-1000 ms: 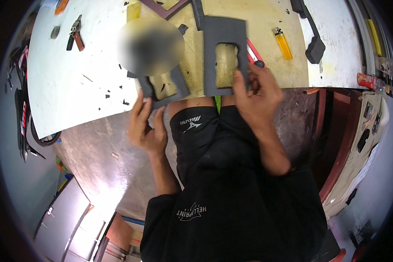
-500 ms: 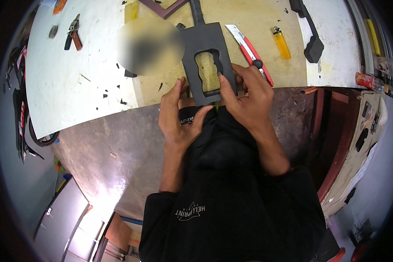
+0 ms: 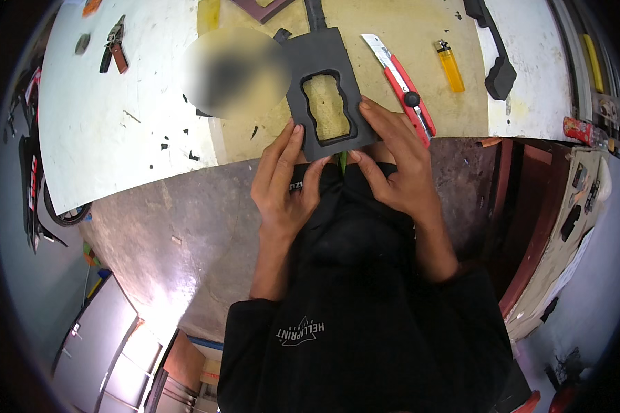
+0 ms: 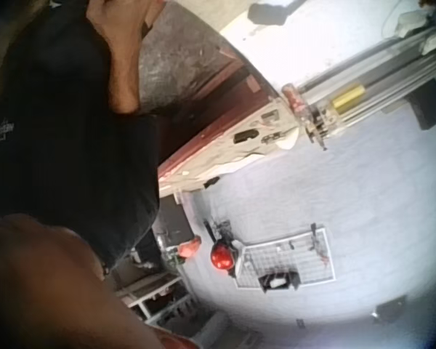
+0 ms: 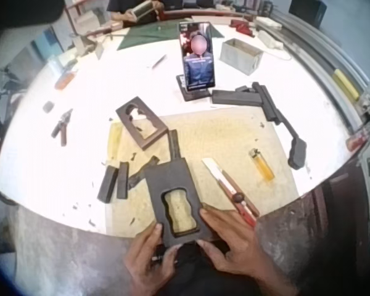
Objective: The person uses a red utility knife to cut and trim a rectangular piece of black foam with a pre-cut interior shape. They repeatedly rotate the foam, slice along the edges, and remove small offcuts, then inspect the cutout by holding it up to the camera.
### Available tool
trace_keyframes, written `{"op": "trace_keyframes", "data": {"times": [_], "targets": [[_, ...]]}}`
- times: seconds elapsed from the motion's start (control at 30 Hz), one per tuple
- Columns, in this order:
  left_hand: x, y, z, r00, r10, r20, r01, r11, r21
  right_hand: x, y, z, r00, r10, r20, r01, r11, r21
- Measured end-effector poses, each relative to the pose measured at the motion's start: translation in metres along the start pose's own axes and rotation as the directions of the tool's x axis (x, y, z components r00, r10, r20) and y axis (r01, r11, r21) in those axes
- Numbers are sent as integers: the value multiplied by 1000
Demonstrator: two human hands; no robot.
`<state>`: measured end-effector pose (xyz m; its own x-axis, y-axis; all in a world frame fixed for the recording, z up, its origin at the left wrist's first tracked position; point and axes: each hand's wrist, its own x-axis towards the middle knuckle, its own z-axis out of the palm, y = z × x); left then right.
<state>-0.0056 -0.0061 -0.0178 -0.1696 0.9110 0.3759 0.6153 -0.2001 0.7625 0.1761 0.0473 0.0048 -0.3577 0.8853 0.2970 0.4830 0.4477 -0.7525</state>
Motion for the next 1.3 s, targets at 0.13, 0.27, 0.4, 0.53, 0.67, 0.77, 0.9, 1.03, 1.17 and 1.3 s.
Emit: {"op": "trace_keyframes", "data": {"times": [0.13, 0.27, 0.4, 0.53, 0.67, 0.77, 0.9, 1.03, 1.17, 1.3], "targets": [[1, -1, -4, 1000, -7, 4, 7, 1000, -2, 1, 1, 2, 1000, 0, 17, 0, 1000, 5], [1, 0, -3, 1000, 4, -24, -3, 1000, 15, 2, 4, 3, 1000, -14, 20, 14, 1000, 19], [0, -1, -2, 999, 23, -47, -22, 1000, 14, 1, 5, 4, 1000, -10, 23, 10, 1000, 2], [1, 0, -1, 999, 7, -52, -7, 1000, 5, 3, 5, 5, 1000, -16, 15, 16, 1000, 16], [-2, -4, 2, 998, 12, -69, -12, 1000, 1, 5, 8, 5, 999, -47, 14, 47, 999, -2], [-4, -5, 4, 997, -5, -82, 4, 1000, -18, 7, 10, 4, 998, -63, 28, 64, 998, -19], [-3, -5, 4, 997, 16, -80, -15, 1000, 12, 10, 12, 1, 995, -88, 47, 90, 996, -30], [0, -2, 4, 999, 10, -49, -10, 1000, 2, 11, 17, 0, 993, -109, 36, 109, 994, 5], [1, -2, 3, 999, 12, -32, -12, 1000, 25, 10, 20, -1, 998, -55, 37, 53, 997, 56], [-1, -6, 7, 999, 32, -30, -30, 998, 48, 9, 28, 0, 996, -85, 19, 84, 994, 63]]}}
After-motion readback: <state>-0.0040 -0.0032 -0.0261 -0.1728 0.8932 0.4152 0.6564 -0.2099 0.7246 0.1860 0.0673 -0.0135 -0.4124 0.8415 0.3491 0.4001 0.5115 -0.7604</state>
